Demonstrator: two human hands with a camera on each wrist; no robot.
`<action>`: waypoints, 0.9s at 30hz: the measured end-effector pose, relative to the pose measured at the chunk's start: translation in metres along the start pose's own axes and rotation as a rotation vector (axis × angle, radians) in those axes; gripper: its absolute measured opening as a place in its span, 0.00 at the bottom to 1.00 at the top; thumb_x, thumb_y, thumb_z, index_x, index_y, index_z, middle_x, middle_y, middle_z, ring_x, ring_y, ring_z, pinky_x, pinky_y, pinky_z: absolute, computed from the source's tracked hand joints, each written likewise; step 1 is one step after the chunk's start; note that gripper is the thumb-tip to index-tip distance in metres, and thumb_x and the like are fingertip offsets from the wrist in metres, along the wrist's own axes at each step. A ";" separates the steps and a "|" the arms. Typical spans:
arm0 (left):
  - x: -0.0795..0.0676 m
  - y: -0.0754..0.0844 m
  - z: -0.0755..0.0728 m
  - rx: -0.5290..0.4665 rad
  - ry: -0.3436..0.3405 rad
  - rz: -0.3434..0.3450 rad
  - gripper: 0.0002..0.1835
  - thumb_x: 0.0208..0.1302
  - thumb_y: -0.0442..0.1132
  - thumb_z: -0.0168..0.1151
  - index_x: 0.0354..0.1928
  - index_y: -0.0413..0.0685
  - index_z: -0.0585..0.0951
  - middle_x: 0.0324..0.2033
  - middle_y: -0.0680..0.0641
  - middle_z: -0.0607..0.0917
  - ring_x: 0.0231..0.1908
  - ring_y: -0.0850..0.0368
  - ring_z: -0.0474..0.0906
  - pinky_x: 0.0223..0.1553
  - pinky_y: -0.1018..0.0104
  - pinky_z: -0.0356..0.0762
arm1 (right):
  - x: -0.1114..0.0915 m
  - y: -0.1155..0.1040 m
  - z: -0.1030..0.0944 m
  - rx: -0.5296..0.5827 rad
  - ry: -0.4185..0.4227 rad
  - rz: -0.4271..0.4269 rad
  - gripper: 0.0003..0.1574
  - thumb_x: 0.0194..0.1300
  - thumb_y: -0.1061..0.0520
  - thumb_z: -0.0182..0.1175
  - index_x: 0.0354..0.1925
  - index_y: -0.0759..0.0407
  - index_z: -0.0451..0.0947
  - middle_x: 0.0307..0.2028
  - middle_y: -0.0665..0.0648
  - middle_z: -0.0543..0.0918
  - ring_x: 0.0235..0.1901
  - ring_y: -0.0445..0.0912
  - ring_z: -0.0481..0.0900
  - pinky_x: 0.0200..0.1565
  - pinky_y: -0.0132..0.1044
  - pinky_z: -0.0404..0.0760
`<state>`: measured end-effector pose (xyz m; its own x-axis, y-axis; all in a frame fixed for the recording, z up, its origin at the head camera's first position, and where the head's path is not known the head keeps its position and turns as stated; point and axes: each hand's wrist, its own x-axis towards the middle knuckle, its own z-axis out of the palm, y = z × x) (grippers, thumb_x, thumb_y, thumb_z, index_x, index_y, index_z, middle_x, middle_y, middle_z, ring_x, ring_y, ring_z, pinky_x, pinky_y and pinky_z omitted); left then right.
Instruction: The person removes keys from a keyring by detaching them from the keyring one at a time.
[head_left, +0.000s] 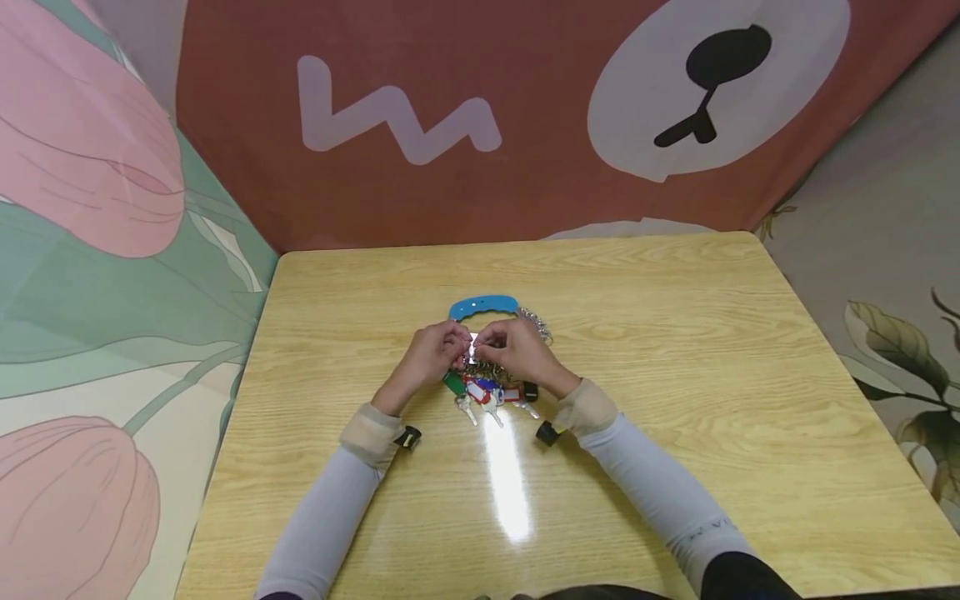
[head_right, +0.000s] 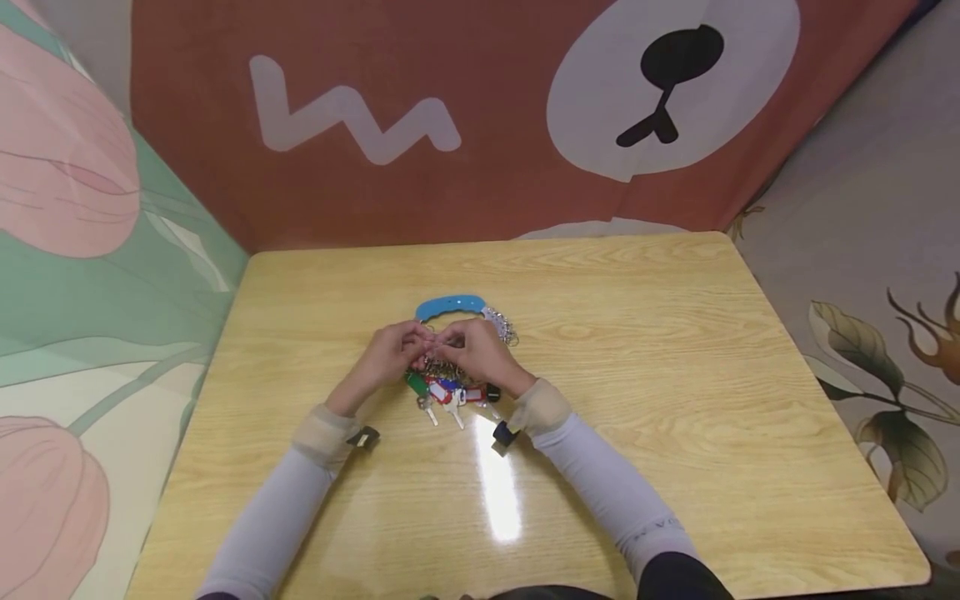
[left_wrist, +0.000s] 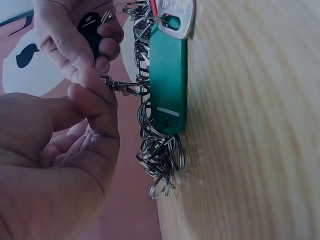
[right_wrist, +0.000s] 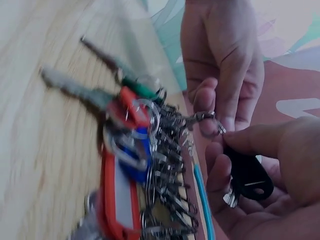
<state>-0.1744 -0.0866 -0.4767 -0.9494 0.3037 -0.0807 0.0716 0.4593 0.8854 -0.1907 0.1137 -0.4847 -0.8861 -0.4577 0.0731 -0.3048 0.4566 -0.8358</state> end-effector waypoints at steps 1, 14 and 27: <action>0.000 0.000 0.000 -0.012 0.001 -0.010 0.03 0.77 0.27 0.59 0.46 0.32 0.80 0.28 0.44 0.85 0.26 0.60 0.79 0.29 0.70 0.80 | 0.000 -0.001 0.000 0.017 0.000 0.025 0.03 0.68 0.62 0.71 0.38 0.63 0.89 0.33 0.54 0.91 0.32 0.40 0.86 0.39 0.32 0.84; -0.005 0.001 0.001 0.153 0.004 0.098 0.02 0.64 0.26 0.66 0.36 0.36 0.86 0.32 0.43 0.90 0.32 0.55 0.87 0.35 0.69 0.86 | 0.003 -0.004 0.003 0.210 0.048 0.235 0.03 0.65 0.66 0.70 0.38 0.67 0.88 0.29 0.58 0.92 0.26 0.40 0.88 0.67 0.49 0.78; -0.005 0.000 0.001 0.373 0.015 0.263 0.03 0.59 0.28 0.69 0.29 0.42 0.87 0.24 0.50 0.87 0.23 0.64 0.78 0.27 0.73 0.79 | 0.002 -0.013 0.004 0.040 0.067 0.158 0.03 0.62 0.63 0.72 0.35 0.62 0.91 0.28 0.53 0.91 0.25 0.38 0.86 0.59 0.52 0.83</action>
<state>-0.1696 -0.0874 -0.4762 -0.8880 0.4398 0.1340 0.4141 0.6382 0.6490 -0.1869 0.1035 -0.4759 -0.9435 -0.3304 -0.0257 -0.1473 0.4874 -0.8607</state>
